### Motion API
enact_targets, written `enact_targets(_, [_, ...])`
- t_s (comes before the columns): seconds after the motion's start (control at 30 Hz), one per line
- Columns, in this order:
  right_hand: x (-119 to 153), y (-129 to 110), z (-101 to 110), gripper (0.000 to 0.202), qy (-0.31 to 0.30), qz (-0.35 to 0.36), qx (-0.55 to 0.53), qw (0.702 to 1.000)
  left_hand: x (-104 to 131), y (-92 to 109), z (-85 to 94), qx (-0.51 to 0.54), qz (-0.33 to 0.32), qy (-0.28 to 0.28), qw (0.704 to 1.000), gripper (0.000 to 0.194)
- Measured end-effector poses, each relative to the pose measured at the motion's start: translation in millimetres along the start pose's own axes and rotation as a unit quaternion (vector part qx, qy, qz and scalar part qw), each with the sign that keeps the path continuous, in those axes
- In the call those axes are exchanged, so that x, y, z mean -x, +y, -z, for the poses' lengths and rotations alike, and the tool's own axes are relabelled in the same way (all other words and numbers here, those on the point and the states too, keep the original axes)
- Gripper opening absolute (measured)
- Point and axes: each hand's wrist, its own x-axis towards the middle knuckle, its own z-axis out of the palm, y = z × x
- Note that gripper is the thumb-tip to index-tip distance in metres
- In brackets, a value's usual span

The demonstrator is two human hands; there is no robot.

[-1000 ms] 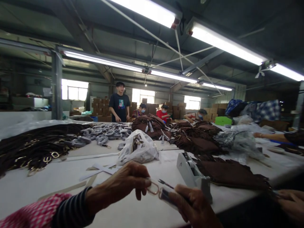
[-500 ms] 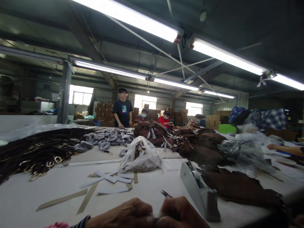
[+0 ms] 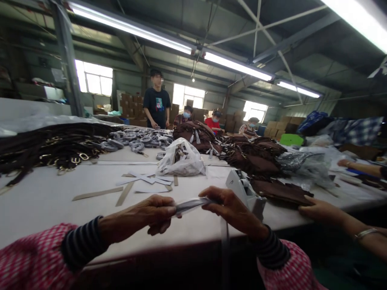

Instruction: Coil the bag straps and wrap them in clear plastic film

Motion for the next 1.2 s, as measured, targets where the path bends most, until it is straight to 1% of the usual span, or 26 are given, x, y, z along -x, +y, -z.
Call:
enact_targets(0.07, [-4.7, 0.1, 5.2, 0.018, 0.045, 0.068, 0.065, 0.995, 2.6, -5.9, -2.6, 0.059, 0.021, -0.039, 0.997, 0.039])
enact_targets(0.1, [-8.6, 0.2, 8.1, 0.017, 0.063, 0.1, 0.099, 0.988, 3.2, -8.4, -5.5, 0.084, 0.032, -0.045, 0.995, 0.038])
enact_targets(0.17, [-18.1, 2.7, 12.8, 0.019, 0.096, 0.143, 0.152, 0.973, 4.0, -11.1, -13.5, 0.121, 0.037, -0.033, 0.991, 0.037])
enact_targets(0.2, [-22.8, 5.5, 13.2, 0.021, 0.112, 0.151, 0.166, 0.968, 4.7, -10.7, -18.1, 0.139, 0.03, -0.02, 0.99, 0.037])
enact_targets(0.27, [-30.7, 13.6, 7.1, 0.025, 0.145, 0.152, 0.164, 0.964, 6.2, -5.3, -26.9, 0.177, -0.007, 0.006, 0.984, 0.036])
enact_targets(0.3, [-33.4, 18.2, -0.6, 0.027, 0.16, 0.144, 0.144, 0.966, 6.6, -0.3, -30.7, 0.197, -0.031, 0.018, 0.98, 0.033])
enact_targets(0.37, [-35.5, 26.1, -26.0, 0.031, 0.176, 0.109, 0.062, 0.976, 5.2, 13.0, -35.7, 0.233, -0.08, 0.039, 0.968, 0.028])
enact_targets(0.43, [-32.3, 29.8, -61.6, 0.04, 0.158, 0.059, -0.058, 0.984, -0.9, 27.0, -37.1, 0.254, -0.132, 0.072, 0.955, 0.024])
enact_targets(0.47, [-28.4, 29.6, -80.9, 0.041, 0.144, 0.034, -0.122, 0.981, -5.6, 32.6, -36.6, 0.254, -0.157, 0.104, 0.949, 0.024])
enact_targets(0.53, [-16.8, 25.8, -115.5, 0.041, 0.109, -0.023, -0.244, 0.963, -17.4, 37.0, -34.4, 0.228, -0.199, 0.19, 0.934, 0.024])
enact_targets(0.57, [-9.8, 22.7, -128.2, 0.041, 0.081, -0.06, -0.293, 0.951, -23.6, 35.0, -33.0, 0.2, -0.212, 0.234, 0.927, 0.024])
enact_targets(0.6, [-2.6, 19.3, -136.5, 0.042, 0.053, -0.094, -0.334, 0.936, -29.4, 30.0, -31.6, 0.16, -0.219, 0.276, 0.922, 0.023])
enact_targets(0.63, [4.5, 15.6, -140.0, 0.044, 0.03, -0.122, -0.362, 0.924, -34.3, 22.3, -30.2, 0.103, -0.226, 0.306, 0.919, 0.022])
enact_targets(0.67, [11.3, 12.0, -138.4, 0.045, 0.011, -0.139, -0.374, 0.917, -38.1, 12.7, -28.8, 0.027, -0.236, 0.319, 0.918, 0.021])
enact_targets(0.7, [17.8, 8.5, -132.4, 0.046, 0.0, -0.146, -0.372, 0.917, -40.5, 2.0, -27.2, -0.065, -0.249, 0.311, 0.915, 0.019])
enact_targets(0.73, [24.1, 5.1, -122.6, 0.046, -0.003, -0.147, -0.356, 0.923, -41.3, -8.7, -25.6, -0.164, -0.263, 0.287, 0.907, 0.019])
enact_targets(0.8, [36.0, -1.6, -96.2, 0.038, 0.001, -0.15, -0.296, 0.943, -38.4, -26.4, -22.3, -0.335, -0.284, 0.209, 0.874, 0.024])
enact_targets(0.83, [41.4, -4.7, -81.6, 0.032, 0.007, -0.159, -0.266, 0.951, -34.8, -32.1, -21.1, -0.383, -0.287, 0.168, 0.862, 0.028])
enact_targets(0.87, [46.2, -7.7, -67.4, 0.029, 0.015, -0.168, -0.238, 0.957, -30.0, -35.3, -20.6, -0.402, -0.283, 0.134, 0.86, 0.029])
enact_targets(0.9, [49.9, -10.3, -54.2, 0.034, 0.026, -0.173, -0.209, 0.962, -24.1, -36.0, -20.9, -0.397, -0.274, 0.103, 0.87, 0.028])
enact_targets(0.93, [52.2, -12.2, -42.4, 0.038, 0.037, -0.17, -0.177, 0.969, -17.6, -34.5, -22.3, -0.375, -0.26, 0.073, 0.887, 0.026])
enact_targets(0.97, [52.7, -13.3, -32.2, 0.038, 0.042, -0.158, -0.14, 0.977, -10.9, -31.1, -24.7, -0.345, -0.241, 0.048, 0.906, 0.026])
enact_targets(1.03, [48.2, -12.3, -17.1, 0.023, 0.036, -0.118, -0.068, 0.99, 0.4, -21.4, -32.2, -0.285, -0.183, 0.025, 0.94, 0.03])
enact_targets(1.07, [43.5, -10.2, -12.3, 0.02, 0.027, -0.097, -0.043, 0.994, 4.0, -16.5, -36.6, -0.256, -0.144, 0.02, 0.956, 0.034])
enact_targets(1.13, [31.2, -2.9, -7.9, 0.024, 0.017, -0.06, -0.025, 0.998, 5.3, -9.7, -44.9, -0.184, -0.068, 0.006, 0.981, 0.043])
enact_targets(1.2, [18.1, 6.8, -10.2, 0.029, 0.032, -0.024, -0.041, 0.998, -0.6, -8.3, -50.0, -0.094, -0.02, 0.0, 0.995, 0.051])
